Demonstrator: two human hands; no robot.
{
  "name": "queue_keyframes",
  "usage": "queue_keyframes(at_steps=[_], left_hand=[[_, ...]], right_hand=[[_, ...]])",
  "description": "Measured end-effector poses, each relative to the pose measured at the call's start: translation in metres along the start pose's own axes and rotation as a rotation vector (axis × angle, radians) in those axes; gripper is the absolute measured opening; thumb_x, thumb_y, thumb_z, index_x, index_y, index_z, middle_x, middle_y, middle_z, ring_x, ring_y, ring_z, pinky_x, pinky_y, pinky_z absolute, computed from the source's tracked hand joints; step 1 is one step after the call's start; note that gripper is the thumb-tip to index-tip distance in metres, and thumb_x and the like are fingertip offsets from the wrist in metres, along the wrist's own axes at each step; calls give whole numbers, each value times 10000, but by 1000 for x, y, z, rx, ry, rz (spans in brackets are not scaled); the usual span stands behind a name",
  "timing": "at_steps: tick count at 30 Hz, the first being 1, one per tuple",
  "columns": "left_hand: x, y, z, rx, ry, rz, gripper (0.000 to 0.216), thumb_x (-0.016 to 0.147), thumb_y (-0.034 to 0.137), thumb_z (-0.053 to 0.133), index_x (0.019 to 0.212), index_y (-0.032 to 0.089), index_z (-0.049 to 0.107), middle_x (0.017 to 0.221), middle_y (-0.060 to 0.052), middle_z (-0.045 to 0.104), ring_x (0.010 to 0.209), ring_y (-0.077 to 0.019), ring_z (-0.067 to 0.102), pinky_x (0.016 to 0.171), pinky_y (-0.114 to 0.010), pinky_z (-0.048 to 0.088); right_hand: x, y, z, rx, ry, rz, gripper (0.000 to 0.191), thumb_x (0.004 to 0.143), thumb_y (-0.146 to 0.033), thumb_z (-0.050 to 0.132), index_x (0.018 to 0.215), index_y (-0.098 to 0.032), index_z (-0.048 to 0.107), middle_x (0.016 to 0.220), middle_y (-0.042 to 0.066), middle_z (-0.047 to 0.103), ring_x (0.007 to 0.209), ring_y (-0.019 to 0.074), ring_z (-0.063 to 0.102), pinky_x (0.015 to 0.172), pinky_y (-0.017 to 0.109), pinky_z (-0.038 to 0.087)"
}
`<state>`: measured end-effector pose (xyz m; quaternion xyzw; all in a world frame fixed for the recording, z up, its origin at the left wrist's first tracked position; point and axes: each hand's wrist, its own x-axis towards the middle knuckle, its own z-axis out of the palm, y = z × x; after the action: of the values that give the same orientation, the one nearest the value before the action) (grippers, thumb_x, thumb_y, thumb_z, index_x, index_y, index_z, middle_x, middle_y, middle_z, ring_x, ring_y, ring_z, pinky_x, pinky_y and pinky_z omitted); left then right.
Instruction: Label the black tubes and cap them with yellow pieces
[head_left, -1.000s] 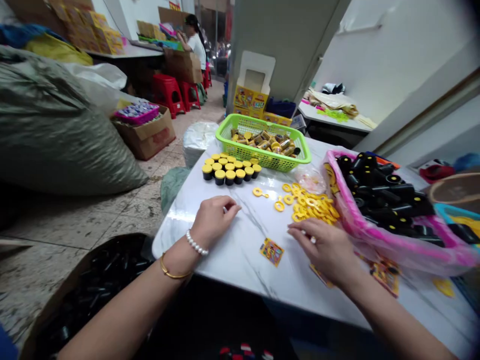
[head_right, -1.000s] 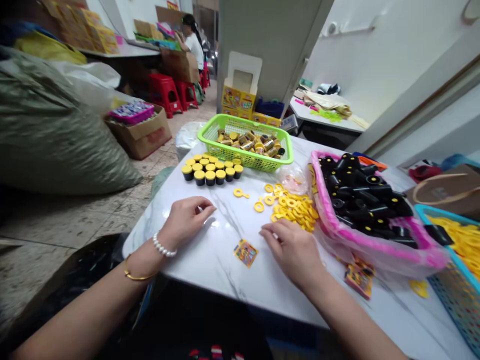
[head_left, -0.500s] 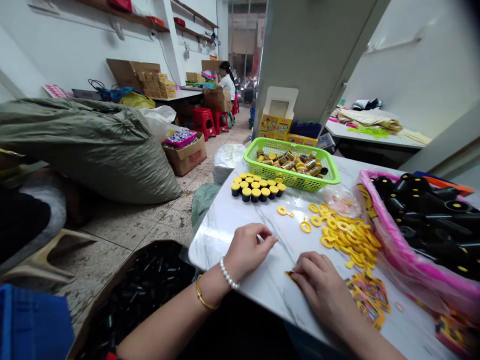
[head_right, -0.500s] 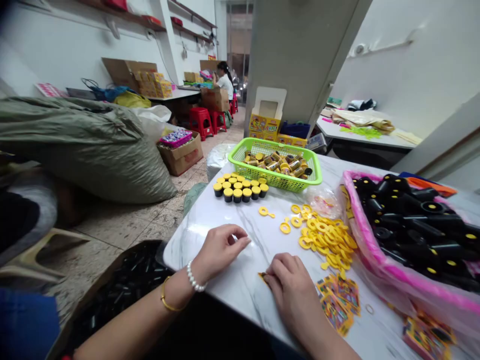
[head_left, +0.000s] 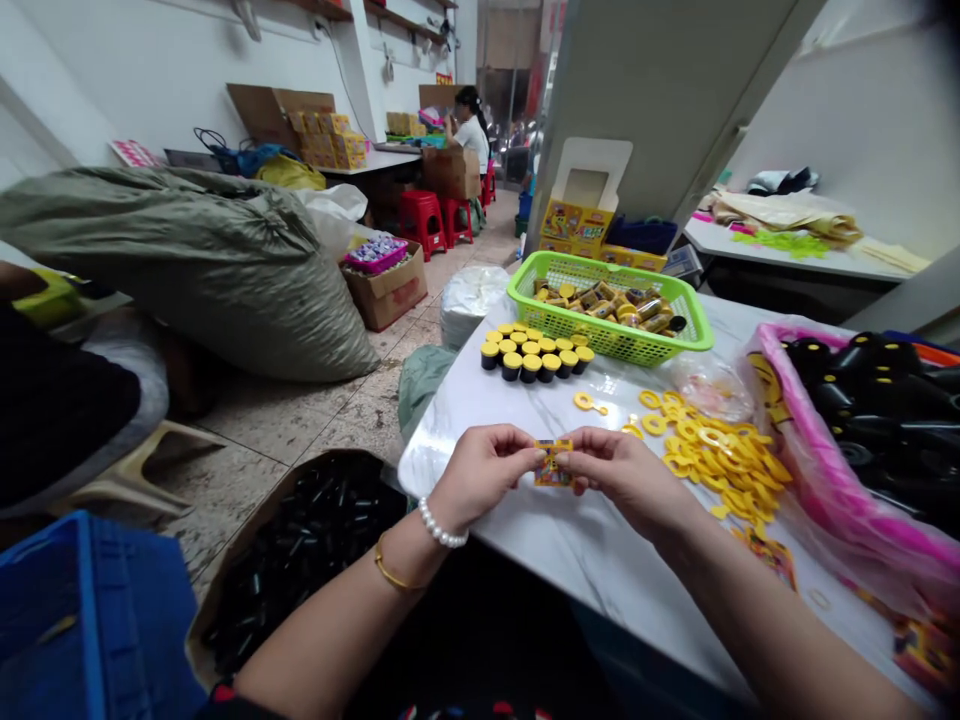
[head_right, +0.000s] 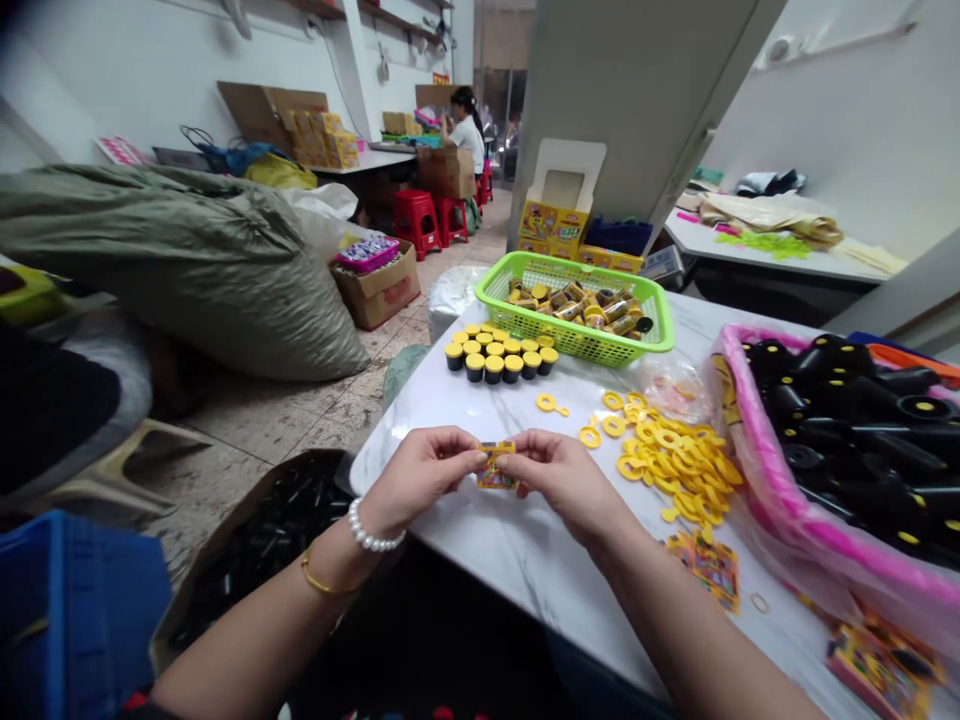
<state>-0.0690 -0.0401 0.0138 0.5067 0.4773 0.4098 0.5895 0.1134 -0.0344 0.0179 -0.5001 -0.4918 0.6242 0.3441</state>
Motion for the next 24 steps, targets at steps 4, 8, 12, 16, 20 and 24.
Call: queue_keyframes(at_steps=[4,8,12,16,20,24], left_hand=[[-6,-6,-3,54,206,51,226,773,338,706,853,126,702,669,-11,631,512,-82,481,485,-200,376],[-16,-13,7,24,306,45,241,822,371,669,835,131,685,590,15,582,453,-73,448,444,-198,350],[-20,-16,17,2,285,60,230,813,359,689,827,131,707,577,13,584,457,-76,451,448,-200,362],[-17,-13,19,38,373,129,193,789,323,721,835,136,715,705,-26,662,514,-80,476,496,-207,402],[-16,-11,20,95,400,170,148,780,285,728,813,141,724,789,-54,696,576,-95,518,552,-220,436],[-18,-10,25,124,378,181,144,758,283,751,738,142,733,757,-55,697,615,-108,537,590,-227,441]], right_hand=[[8,15,6,-96,107,-76,358,725,-481,764,649,-163,622,579,-11,598,552,106,492,550,248,375],[7,25,11,-180,222,-112,420,817,-566,646,712,-161,665,594,9,618,563,129,524,567,267,400],[3,25,9,-204,258,-166,391,805,-549,665,720,-167,674,604,7,617,585,138,538,576,265,421],[2,25,9,-196,295,-202,359,799,-522,681,723,-171,678,623,7,627,590,133,535,567,253,430],[0,24,12,-123,282,-227,318,775,-484,722,717,-175,671,671,10,660,623,131,563,589,241,451],[1,26,14,-73,290,-275,267,770,-440,740,733,-185,672,704,10,682,662,141,599,635,249,481]])
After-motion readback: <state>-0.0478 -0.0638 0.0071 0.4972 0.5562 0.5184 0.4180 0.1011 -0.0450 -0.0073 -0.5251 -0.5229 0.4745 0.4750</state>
